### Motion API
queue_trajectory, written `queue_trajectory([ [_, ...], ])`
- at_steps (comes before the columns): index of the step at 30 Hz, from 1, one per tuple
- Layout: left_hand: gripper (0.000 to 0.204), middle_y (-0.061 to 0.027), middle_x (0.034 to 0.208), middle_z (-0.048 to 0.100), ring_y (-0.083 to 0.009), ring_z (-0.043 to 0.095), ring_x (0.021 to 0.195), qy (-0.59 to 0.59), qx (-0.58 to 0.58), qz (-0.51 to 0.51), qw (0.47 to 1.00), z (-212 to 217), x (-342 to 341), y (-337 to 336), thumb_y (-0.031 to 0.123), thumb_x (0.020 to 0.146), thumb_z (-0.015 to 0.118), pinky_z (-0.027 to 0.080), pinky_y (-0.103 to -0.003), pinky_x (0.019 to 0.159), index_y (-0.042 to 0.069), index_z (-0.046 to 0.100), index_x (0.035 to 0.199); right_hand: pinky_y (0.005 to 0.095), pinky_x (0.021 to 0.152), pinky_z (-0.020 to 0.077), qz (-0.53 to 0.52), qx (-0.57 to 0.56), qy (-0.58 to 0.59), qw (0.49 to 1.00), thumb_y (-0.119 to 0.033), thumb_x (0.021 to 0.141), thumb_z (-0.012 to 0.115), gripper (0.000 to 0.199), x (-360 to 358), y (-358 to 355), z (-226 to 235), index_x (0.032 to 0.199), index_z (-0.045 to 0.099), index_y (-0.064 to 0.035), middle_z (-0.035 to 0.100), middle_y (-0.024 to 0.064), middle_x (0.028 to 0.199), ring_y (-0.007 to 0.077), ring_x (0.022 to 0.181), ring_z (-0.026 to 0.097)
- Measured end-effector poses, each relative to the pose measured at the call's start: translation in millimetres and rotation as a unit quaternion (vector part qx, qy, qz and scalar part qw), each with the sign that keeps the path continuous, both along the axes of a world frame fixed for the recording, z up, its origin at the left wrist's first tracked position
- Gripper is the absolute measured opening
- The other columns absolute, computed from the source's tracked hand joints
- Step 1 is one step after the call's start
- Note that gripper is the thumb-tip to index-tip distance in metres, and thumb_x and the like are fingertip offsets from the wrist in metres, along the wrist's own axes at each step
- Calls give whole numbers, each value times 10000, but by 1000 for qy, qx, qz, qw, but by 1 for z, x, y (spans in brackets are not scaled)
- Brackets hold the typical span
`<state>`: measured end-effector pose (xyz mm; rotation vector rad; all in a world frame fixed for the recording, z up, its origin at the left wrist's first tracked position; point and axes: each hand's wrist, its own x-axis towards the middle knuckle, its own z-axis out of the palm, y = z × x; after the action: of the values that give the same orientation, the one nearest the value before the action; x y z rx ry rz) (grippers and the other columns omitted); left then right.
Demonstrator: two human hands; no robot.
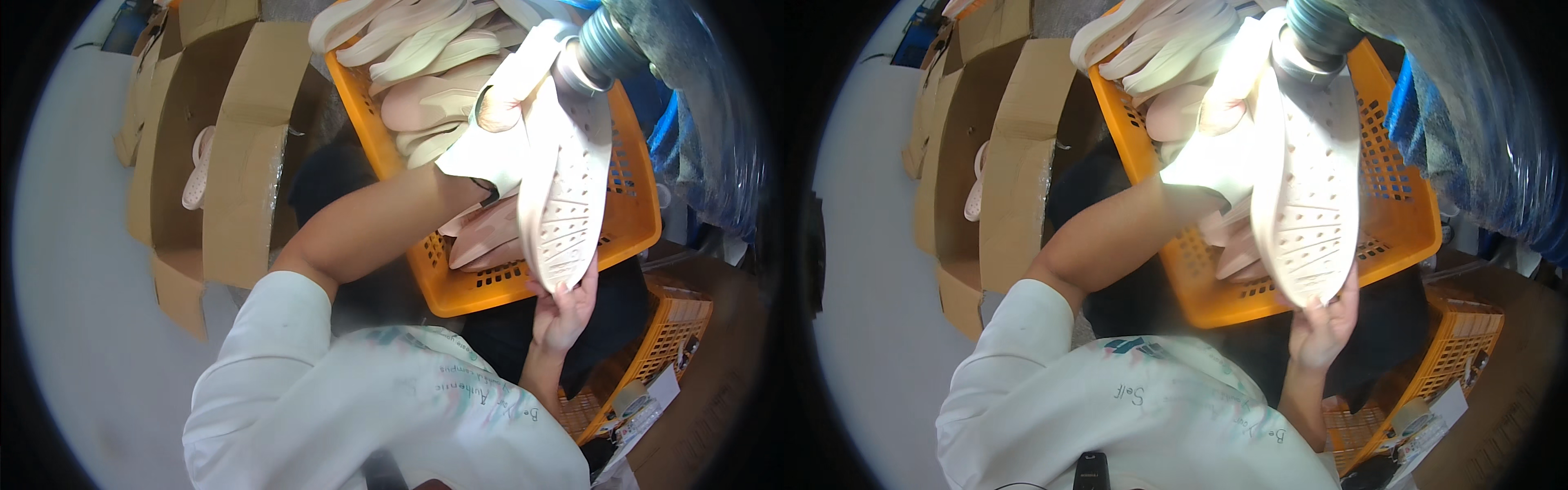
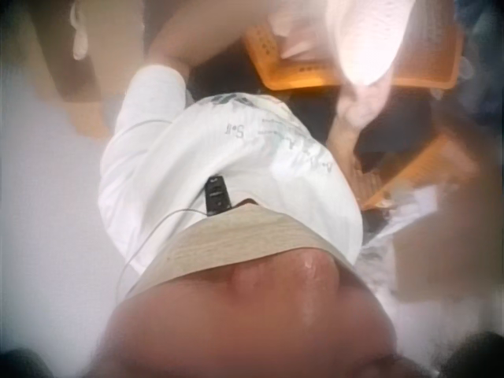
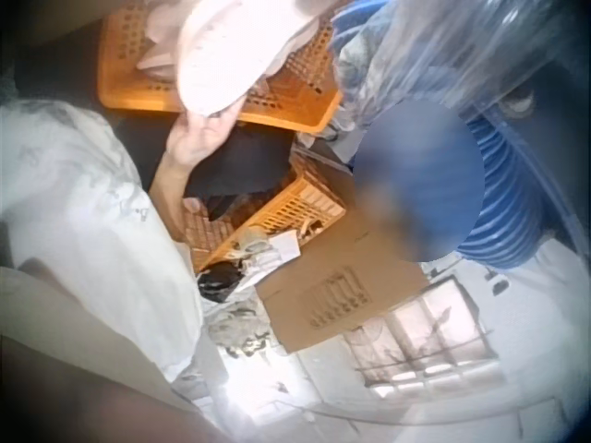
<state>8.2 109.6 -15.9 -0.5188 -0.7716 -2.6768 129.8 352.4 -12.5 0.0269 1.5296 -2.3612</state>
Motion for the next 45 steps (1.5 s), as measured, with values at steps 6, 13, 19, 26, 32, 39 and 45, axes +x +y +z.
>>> queue_trajectory([
  [6, 210, -56, 956, 655, -188, 657, 817, -46, 2, 33, 998, 9, -10, 5, 187, 954, 598, 551, -322, 730, 31, 607, 1094, 350, 767, 654, 16, -12, 17, 1000, -4, 800, 509, 807, -23, -45, 45, 1518, 160, 114, 566, 294, 1288, 324, 1016, 703],
  [13, 193, -41, 917, 651, -180, 650, 779, -107, 20, 99, 989, 17, -28, -10, 209, 950, 612, 546, -314, 702, 50, 616, 1058, 345, 778, 648, 38, -59, 55, 996, -105, 916, 473, 574, -84, -70, 49, 1407, 340, 161, 615, 337, 1183, 372, 956, 721],
  [19, 181, -28, 883, 648, -172, 644, 747, -185, 45, 156, 969, 25, -38, -38, 229, 947, 624, 541, -306, 678, 67, 623, 1028, 386, 801, 655, 91, -100, 84, 987, -27, 911, 642, 439, -132, -85, 36, 1278, 502, 169, 635, 314, 1178, 404, 1004, 703],
  [26, 172, -13, 843, 645, -164, 637, 709, -249, 63, 200, 945, 29, -47, -59, 251, 943, 637, 536, -297, 650, 86, 632, 992, 313, 731, 653, 109, -103, 67, 986, 18, 869, 677, 416, -147, -109, 34, 1259, 563, 106, 700, 226, 1085, 325, 909, 737],
  [32, 169, 0, 809, 642, -157, 631, 676, -301, 81, 208, 927, 17, -39, -70, 271, 940, 649, 531, -290, 627, 103, 639, 961, 308, 721, 653, 70, -67, 50, 994, 52, 873, 643, 380, -135, -118, 36, 1241, 570, 110, 696, 210, 1081, 317, 901, 735],
  [39, 450, -168, 1240, 653, -295, 662, 1033, -128, 238, -43, 962, 17, 39, -123, 311, 984, 503, 539, -403, 938, 29, 553, 1331, 354, 1063, 471, 310, 243, 42, 918, -5, 856, 694, 708, -159, -95, -29, 1476, 363, 80, 538, 234, 1395, 302, 1292, 537],
  [45, 489, -175, 1290, 607, -294, 658, 1012, 35, 354, 111, 928, 44, 72, -183, 365, 986, 533, 545, -412, 853, 20, 530, 1333, 402, 1153, 355, 516, 599, 190, 582, -195, 523, 945, 947, -193, -87, -123, 1365, 549, -21, 502, 233, 1426, 391, 1395, 389],
])
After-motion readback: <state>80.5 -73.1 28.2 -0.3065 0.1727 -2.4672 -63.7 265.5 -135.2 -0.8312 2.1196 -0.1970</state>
